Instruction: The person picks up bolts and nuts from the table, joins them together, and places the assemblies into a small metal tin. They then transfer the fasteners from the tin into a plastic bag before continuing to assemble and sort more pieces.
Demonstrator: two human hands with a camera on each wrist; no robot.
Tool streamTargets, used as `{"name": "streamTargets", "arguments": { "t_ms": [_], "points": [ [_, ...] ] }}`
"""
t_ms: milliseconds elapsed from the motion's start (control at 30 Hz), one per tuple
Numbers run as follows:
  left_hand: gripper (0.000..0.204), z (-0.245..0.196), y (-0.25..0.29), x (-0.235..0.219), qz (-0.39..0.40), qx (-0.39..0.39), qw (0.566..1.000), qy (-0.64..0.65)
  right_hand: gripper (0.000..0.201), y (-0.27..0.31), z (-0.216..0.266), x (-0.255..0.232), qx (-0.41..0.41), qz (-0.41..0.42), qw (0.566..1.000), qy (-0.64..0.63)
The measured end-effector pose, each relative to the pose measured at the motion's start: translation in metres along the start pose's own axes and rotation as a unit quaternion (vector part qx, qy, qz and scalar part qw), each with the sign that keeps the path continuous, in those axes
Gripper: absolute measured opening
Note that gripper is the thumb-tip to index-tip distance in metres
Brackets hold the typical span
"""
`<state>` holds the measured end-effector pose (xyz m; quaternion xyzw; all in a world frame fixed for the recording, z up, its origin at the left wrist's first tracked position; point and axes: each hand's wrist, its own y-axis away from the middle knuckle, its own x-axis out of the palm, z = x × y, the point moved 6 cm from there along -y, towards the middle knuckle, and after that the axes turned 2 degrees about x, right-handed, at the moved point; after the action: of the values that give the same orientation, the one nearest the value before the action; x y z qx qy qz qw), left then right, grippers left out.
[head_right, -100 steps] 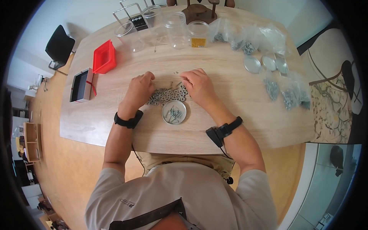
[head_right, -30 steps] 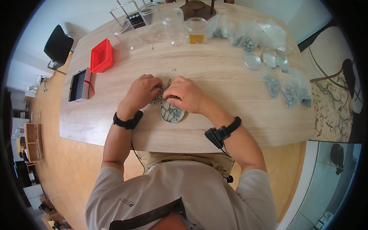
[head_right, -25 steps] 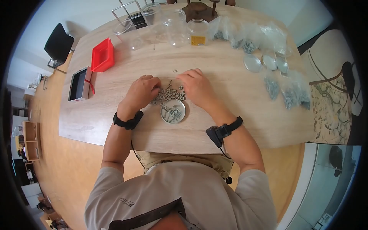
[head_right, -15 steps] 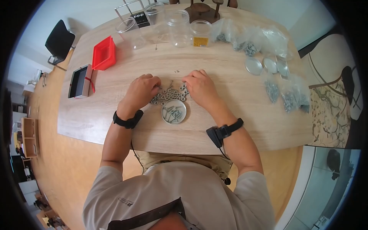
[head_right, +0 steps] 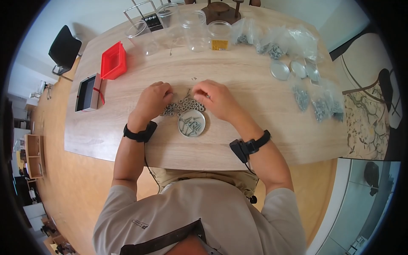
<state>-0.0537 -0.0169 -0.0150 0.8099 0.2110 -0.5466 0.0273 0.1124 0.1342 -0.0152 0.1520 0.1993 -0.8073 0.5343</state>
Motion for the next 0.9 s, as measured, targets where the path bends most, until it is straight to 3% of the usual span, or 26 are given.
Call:
{"name": "streamTargets", "arguments": {
  "t_ms": [100, 200, 300, 400, 500, 600, 733, 900],
  "points": [
    [0.013, 0.001, 0.000, -0.004, -0.001, -0.010, 1.000, 0.007, 0.019, 0.007, 0.006, 0.017, -0.077, 0.111, 0.991, 0.009],
    [0.013, 0.000, 0.000, -0.004, -0.019, 0.000, 1.000, 0.006, 0.017, 0.011, 0.010, 0.025, -0.127, 0.102, 0.985, 0.062],
    [0.014, 0.002, 0.000, -0.008, -0.019, -0.020, 0.999, 0.038, 0.018, 0.004, 0.006, 0.014, -0.149, -0.036, 0.977, 0.148],
    [0.014, -0.008, 0.001, -0.014, 0.028, -0.016, 0.991, 0.133, 0.021, 0.003, 0.002, 0.016, -0.160, -0.044, 0.971, 0.169],
    [0.016, -0.030, 0.007, -0.010, 0.135, -0.025, 0.961, 0.240, 0.024, 0.003, 0.003, 0.027, -0.206, -0.028, 0.944, 0.254],
    [0.013, -0.056, 0.013, -0.007, 0.208, 0.012, 0.950, 0.233, 0.024, 0.003, 0.000, 0.026, -0.193, -0.038, 0.955, 0.220],
    [0.015, -0.047, 0.005, -0.003, 0.084, 0.064, 0.972, 0.207, 0.019, 0.002, -0.003, 0.023, -0.185, -0.036, 0.956, 0.227],
    [0.025, -0.038, -0.001, -0.002, 0.045, 0.039, 0.994, 0.093, 0.019, 0.002, -0.009, 0.029, -0.189, -0.035, 0.944, 0.268]
  ]
}}
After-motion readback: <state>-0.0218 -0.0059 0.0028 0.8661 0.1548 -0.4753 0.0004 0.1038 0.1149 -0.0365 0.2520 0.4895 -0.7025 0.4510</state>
